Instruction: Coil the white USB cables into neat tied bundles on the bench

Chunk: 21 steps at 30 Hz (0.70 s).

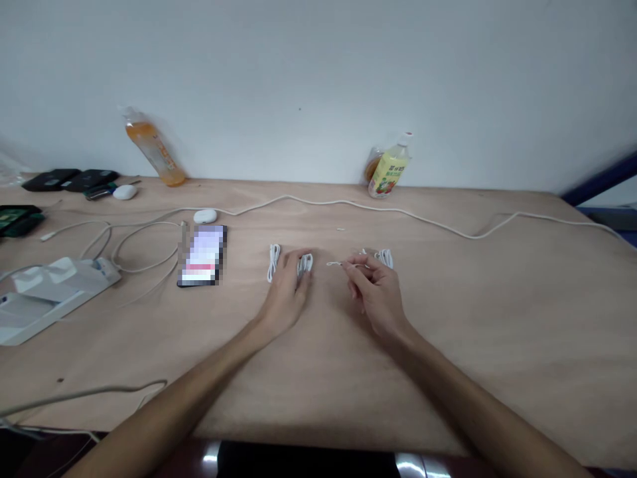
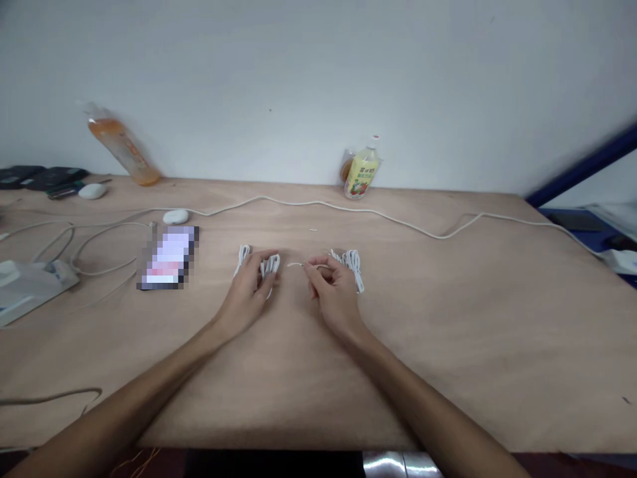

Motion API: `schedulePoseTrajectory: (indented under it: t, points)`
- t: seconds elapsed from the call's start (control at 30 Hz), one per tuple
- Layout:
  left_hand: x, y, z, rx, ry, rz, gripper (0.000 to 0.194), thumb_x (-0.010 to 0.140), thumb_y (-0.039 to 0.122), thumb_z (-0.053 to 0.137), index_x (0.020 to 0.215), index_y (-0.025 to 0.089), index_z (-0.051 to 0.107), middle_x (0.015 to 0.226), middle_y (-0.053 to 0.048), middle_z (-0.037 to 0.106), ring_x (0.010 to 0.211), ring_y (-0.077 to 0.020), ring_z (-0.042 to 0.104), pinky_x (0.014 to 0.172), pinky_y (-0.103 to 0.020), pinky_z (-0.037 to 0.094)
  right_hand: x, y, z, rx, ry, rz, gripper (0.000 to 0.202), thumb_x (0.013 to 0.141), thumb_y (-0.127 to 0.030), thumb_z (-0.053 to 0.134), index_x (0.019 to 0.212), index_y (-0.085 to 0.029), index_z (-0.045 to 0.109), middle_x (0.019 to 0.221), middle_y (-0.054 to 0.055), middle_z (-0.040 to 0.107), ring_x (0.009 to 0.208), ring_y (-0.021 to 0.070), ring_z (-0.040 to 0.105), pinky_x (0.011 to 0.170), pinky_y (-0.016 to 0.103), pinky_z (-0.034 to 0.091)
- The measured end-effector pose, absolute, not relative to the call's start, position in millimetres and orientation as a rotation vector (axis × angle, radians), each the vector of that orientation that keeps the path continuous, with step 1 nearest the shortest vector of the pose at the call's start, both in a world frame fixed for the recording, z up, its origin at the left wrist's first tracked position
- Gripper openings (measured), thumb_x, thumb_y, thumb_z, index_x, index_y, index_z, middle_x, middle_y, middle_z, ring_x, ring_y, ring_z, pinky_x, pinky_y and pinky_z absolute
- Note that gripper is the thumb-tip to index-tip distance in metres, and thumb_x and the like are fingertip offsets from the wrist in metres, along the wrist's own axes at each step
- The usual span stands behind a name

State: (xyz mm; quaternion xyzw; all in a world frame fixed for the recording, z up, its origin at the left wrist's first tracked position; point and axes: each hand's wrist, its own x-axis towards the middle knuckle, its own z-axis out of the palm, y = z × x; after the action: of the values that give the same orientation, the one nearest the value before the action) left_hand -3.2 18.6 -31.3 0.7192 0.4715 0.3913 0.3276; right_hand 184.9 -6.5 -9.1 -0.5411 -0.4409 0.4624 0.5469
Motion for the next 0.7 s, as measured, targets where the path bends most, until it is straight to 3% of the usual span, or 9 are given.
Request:
schedulePoseTrajectory:
  t: [0.1, 0.2, 0.37, 0.53, 0.7]
  points:
    - [-4, 16, -29, 2.078, 1.261, 1.036, 0.038, 0.098, 0.012, 0.053, 0.131, 0.023, 0.067, 0.145, -0.014, 0.061, 0.141, -0.0291, 0.057, 0.118, -0.053, 0.048, 184, -6, -8, -1.272, -0.987, 1.205, 0.037, 0.076, -0.055, 0.081, 0.085, -0.022, 0.067, 0.047, -0.01, 0.048, 0.038, 0.0085, 0.031, 0.034, 0.022, 0.018]
    - [-3, 12, -20, 2.154, 1.234, 1.063, 0.031, 0.099, 0.017, 0.058, 0.126, 0.024, 0.072, 0.149, -0.013, 0.061, 0.144, -0.0311, 0.056, 0.12, -0.056, 0.047, 184, -6, -6, -1.262, -0.957, 1.269, 0.04, 0.074, -0.057, 0.082, 0.085, -0.022, 0.066, 0.047, -0.011, 0.046, 0.038, 0.0078, 0.029, 0.033, 0.022, 0.016]
    - [5, 4, -7, 2.103, 1.045, 1.244, 0.019, 0.104, 0.029, 0.065, 0.119, 0.024, 0.076, 0.122, -0.011, 0.077, 0.116, -0.0268, 0.072, 0.105, -0.047, 0.057, 185, -8, -4, -1.27, -0.95, 1.374, 0.042, 0.072, -0.058, 0.083, 0.084, -0.021, 0.067, 0.048, -0.011, 0.045, 0.039, 0.0074, 0.027, 0.033, 0.021, 0.019]
    - [7, 4, -5, 1.986, 1.125, 1.325, 0.015, 0.104, 0.028, 0.066, 0.101, 0.025, 0.08, 0.099, -0.006, 0.08, 0.093, -0.0239, 0.073, 0.089, -0.038, 0.058, 186, -8, -8, -1.247, -1.035, 1.427, 0.038, 0.078, -0.057, 0.079, 0.085, -0.021, 0.069, 0.052, -0.009, 0.046, 0.04, 0.008, 0.029, 0.034, 0.022, 0.022]
    - [5, 5, -2, 1.934, 1.105, 1.275, 0.014, 0.101, 0.027, 0.068, 0.094, 0.024, 0.08, 0.092, -0.006, 0.077, 0.085, -0.0226, 0.07, 0.082, -0.034, 0.054, 186, -8, -12, -1.216, -1.174, 1.079, 0.029, 0.084, -0.047, 0.077, 0.097, -0.022, 0.073, 0.07, -0.005, 0.055, 0.051, 0.0105, 0.042, 0.044, 0.023, 0.032]
